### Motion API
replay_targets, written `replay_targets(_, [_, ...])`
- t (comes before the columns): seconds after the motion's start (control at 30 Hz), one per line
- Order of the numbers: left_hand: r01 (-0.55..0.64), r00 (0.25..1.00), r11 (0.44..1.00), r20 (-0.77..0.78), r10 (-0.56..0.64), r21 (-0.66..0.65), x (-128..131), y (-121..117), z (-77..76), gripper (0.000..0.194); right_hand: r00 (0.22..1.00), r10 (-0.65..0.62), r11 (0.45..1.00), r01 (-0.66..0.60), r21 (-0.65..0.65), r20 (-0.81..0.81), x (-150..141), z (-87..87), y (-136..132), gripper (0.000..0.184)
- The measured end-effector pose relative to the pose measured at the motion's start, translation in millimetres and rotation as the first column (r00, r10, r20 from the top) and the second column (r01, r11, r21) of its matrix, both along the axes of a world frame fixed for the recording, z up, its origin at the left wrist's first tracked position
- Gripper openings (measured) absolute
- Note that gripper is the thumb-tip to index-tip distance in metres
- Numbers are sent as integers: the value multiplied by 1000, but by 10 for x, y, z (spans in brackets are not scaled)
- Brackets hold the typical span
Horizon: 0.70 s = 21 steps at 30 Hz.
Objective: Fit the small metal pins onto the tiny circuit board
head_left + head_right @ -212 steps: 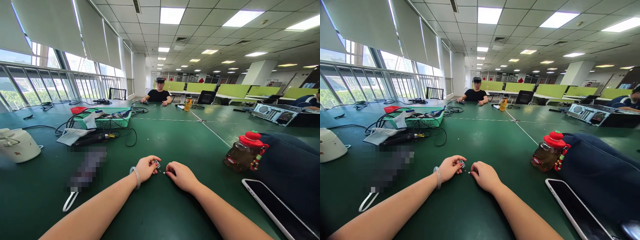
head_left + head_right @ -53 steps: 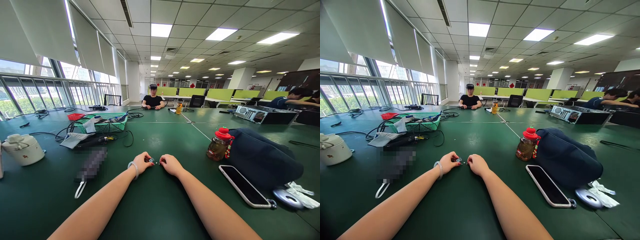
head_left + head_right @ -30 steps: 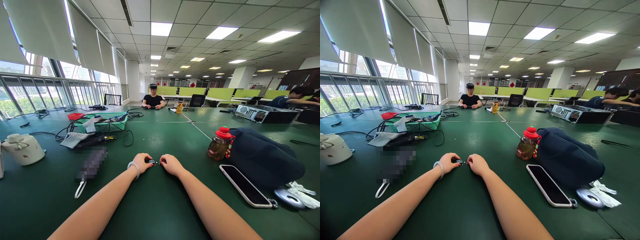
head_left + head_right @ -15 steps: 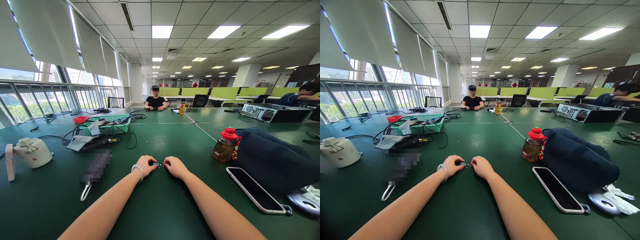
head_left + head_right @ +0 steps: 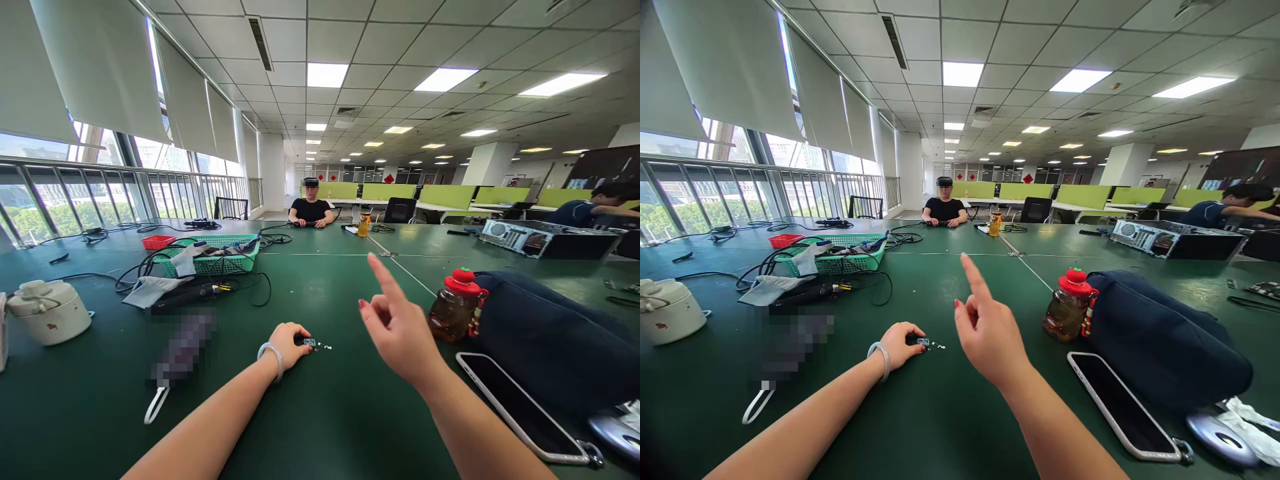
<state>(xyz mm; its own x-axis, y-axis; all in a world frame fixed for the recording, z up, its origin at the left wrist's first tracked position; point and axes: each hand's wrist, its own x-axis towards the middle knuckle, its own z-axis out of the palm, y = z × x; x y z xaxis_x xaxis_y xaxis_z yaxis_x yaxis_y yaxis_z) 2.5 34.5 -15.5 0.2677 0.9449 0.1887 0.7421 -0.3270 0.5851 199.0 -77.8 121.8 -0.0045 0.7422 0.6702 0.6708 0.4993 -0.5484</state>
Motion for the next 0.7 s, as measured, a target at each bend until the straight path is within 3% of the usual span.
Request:
replay_targets(0.1, [12, 1000, 1000, 1, -12, 2, -8, 1, 4, 25, 987, 43, 992, -24, -122, 155, -31, -132, 202, 60])
replay_targets(0.2, [10, 1000, 1000, -10, -10, 4, -13, -9, 16, 25, 985, 60, 990, -38, -134, 159, -19, -143, 287, 60])
replay_targets(0.3, [-3, 1000, 1000, -13, 3, -8, -8, -20, 26, 25, 995, 94, 995, -94, -21, -12, 20, 9, 177, 66])
replay_targets(0.4, [-9, 1000, 1000, -8, 8, -16, -1, -20, 24, 24, 961, 164, 972, -119, 200, -224, 77, 202, 44, 80])
replay_targets(0.47, [-15, 1000, 1000, -4, 15, -16, 2, -16, 22, 25, 943, 226, 962, -176, 211, -246, 116, 262, 59, 90])
replay_targets(0.6, [-15, 1000, 1000, -12, 15, -21, 2, -10, 26, 25, 932, 322, 941, -335, -57, -167, 145, 120, 303, 95])
replay_targets(0.7, [-17, 999, 999, -28, 16, -29, 2, -11, 28, 24, 939, 323, 914, -342, -218, -118, 115, -77, 445, 95])
